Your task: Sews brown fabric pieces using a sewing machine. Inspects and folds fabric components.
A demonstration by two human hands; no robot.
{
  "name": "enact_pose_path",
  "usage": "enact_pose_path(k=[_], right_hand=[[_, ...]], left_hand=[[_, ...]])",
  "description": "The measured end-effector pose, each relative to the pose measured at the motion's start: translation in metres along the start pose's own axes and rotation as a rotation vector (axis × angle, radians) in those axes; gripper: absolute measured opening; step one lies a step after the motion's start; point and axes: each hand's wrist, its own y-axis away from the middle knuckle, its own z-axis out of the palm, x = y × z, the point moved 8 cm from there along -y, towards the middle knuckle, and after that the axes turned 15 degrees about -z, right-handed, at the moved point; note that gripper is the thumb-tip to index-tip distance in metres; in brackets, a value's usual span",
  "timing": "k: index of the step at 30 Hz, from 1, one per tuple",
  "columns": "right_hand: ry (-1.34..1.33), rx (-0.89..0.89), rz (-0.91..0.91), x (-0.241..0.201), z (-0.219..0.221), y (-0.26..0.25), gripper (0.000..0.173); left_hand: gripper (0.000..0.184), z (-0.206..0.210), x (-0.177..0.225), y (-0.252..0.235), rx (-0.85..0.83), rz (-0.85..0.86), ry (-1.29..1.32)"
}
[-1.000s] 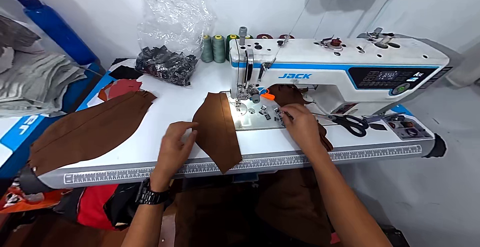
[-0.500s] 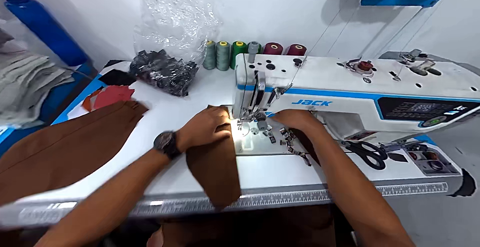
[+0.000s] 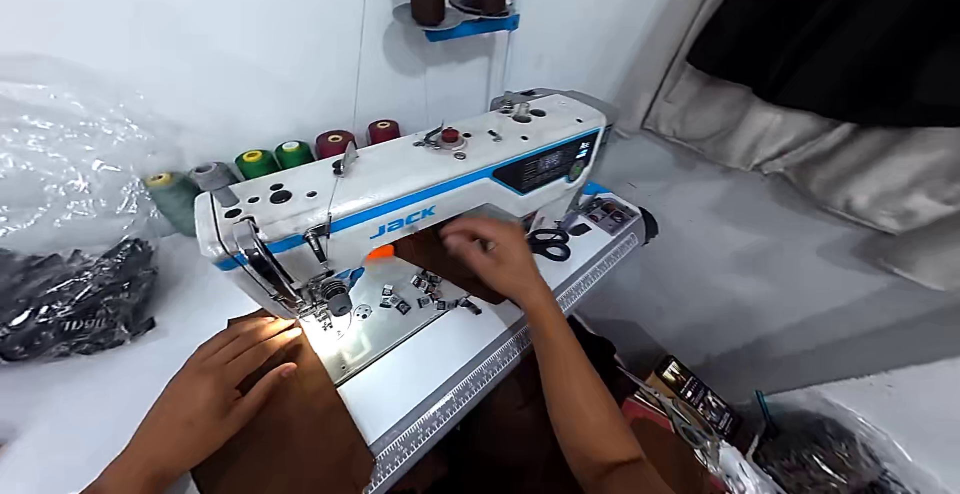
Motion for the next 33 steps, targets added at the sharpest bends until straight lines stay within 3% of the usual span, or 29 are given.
enact_pose_path(k=[3, 5, 9, 13, 33], right_hand=[[0.216, 0.633, 0.193, 0.057, -0.077, 0.048, 0.031], [0.346, 0.798, 0.251, 0.091, -0.105, 0.066, 0.038], [0.639, 0.553, 0.001, 0.079, -0.089, 0.049, 0.034], [0.679, 0.451, -0.185, 0.06, -0.068, 0.047, 0.034], [0.569, 0.471, -0.134, 0.07, -0.072, 0.052, 0.043]], left_hand=[[0.052, -0.003, 0.008, -0.003, 0.008, 0.014, 0.012], [0.051, -0.007, 0.007, -0.007, 0.036, 0.001, 0.001], [0.052, -0.022, -0.007, -0.009, 0.109, -0.064, -0.017], [0.049, -0.023, -0.014, -0.006, 0.107, -0.097, -0.018], [0.047, -0.027, -0.012, -0.006, 0.12, -0.067, 0.002]])
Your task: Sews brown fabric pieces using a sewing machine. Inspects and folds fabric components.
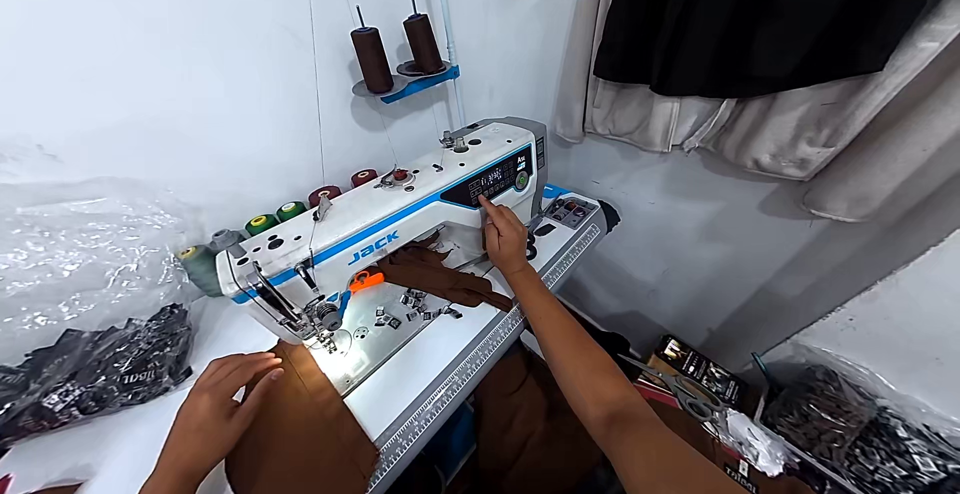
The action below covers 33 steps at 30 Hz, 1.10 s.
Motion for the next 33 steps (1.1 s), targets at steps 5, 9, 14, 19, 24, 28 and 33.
enact_pose_path(k=[5, 9, 14, 19, 24, 28, 33], right_hand=[[0.068, -0.024, -0.001, -0.001, 0.0, 0.001, 0.039], [0.069, -0.023, -0.009, 0.002, -0.001, 0.001, 0.038], [0.054, -0.012, -0.003, 0.003, -0.002, 0.001, 0.04], [0.047, -0.067, 0.007, 0.006, -0.001, 0.003, 0.042], [0.145, 0.014, 0.268, 0.043, -0.011, 0.008, 0.043], [0.181, 0.136, 0.442, 0.084, -0.025, 0.014, 0.037], [0.235, 0.129, 0.301, 0.074, -0.029, 0.012, 0.034]], left_hand=[[0.046, 0.001, -0.003, 0.0, -0.009, -0.001, 0.004], [0.046, -0.003, -0.003, 0.001, -0.01, -0.014, -0.001], [0.044, 0.0, -0.004, 0.0, -0.024, -0.005, 0.0], [0.044, 0.001, -0.003, 0.001, -0.025, -0.02, 0.009], [0.044, -0.003, -0.006, 0.002, -0.032, -0.039, 0.006], [0.041, -0.003, -0.007, 0.001, -0.06, -0.05, 0.006], [0.036, -0.001, -0.006, 0.0, -0.109, -0.055, 0.008]])
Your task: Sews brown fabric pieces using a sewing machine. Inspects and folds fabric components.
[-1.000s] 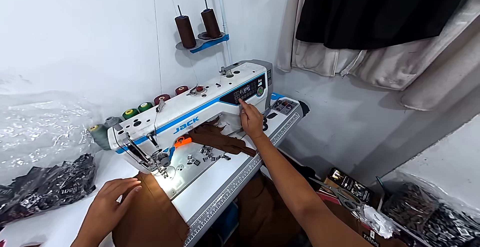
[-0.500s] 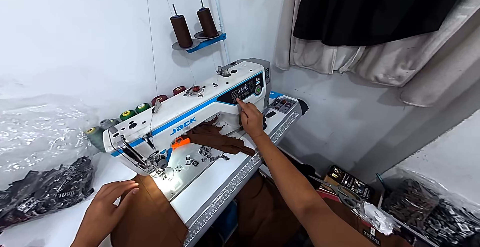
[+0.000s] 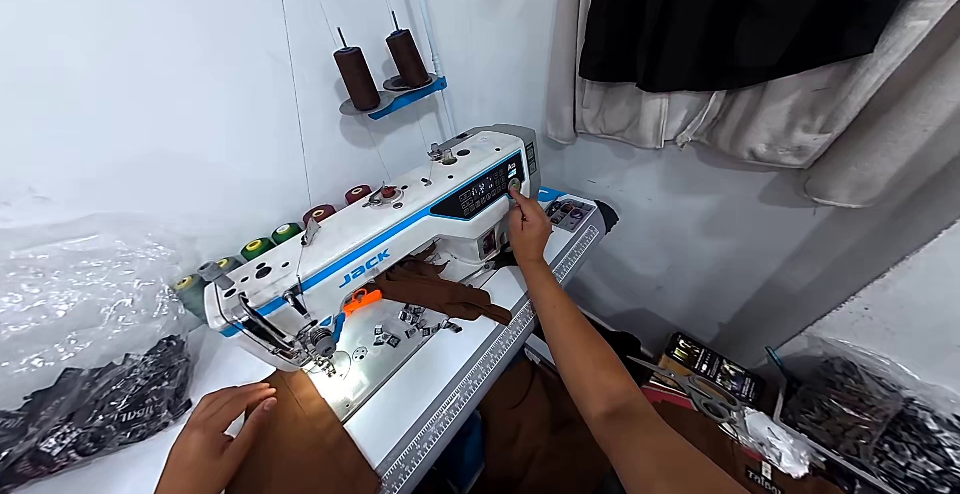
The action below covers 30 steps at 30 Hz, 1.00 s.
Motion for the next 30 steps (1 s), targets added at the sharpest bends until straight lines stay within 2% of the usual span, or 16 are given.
enact_pose_path(k=[4, 11, 18, 30], right_hand=[[0.024, 0.005, -0.039, -0.006, -0.004, 0.002, 0.035], [-0.099, -0.039, 0.059, 0.004, 0.005, 0.0, 0.037], [-0.04, -0.036, 0.035, 0.004, 0.009, -0.003, 0.044], [-0.005, -0.077, 0.06, 0.003, 0.01, -0.002, 0.044]], left_hand=[[0.035, -0.001, -0.001, 0.0, -0.012, -0.008, 0.003], [0.036, -0.001, 0.003, 0.0, -0.024, -0.01, -0.001], [0.036, -0.001, -0.001, 0.001, -0.02, -0.02, -0.001], [0.035, -0.001, -0.003, 0.001, -0.021, -0.031, 0.003]])
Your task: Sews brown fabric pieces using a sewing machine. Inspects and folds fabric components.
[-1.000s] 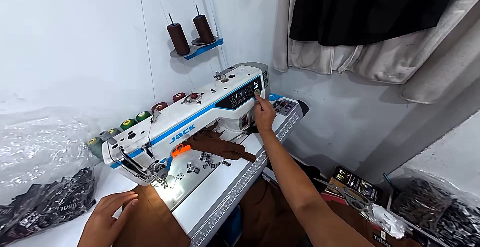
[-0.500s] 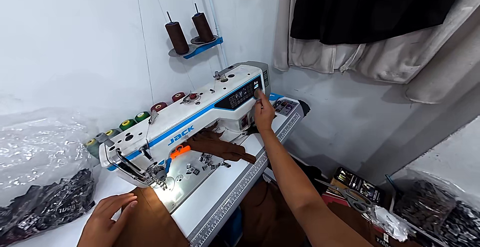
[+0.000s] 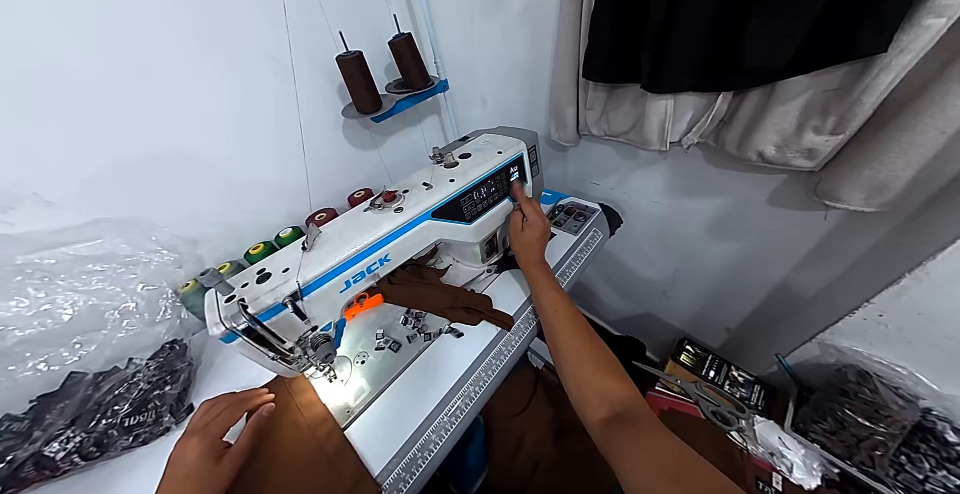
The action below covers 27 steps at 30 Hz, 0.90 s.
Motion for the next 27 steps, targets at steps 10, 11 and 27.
enact_pose_path(k=[10, 11, 27], right_hand=[[0.011, 0.037, -0.034, -0.0031, -0.0039, -0.0002, 0.044], [0.015, 0.052, -0.046, -0.0042, -0.005, -0.0002, 0.042], [-0.037, 0.003, 0.01, 0.0, -0.0033, 0.0031, 0.044]], left_hand=[[0.035, 0.0002, 0.004, -0.0001, -0.013, 0.004, 0.001], [0.035, -0.0002, 0.0037, -0.0002, -0.018, 0.005, 0.0], [0.035, 0.0015, 0.0035, 0.0012, -0.008, 0.019, -0.006]])
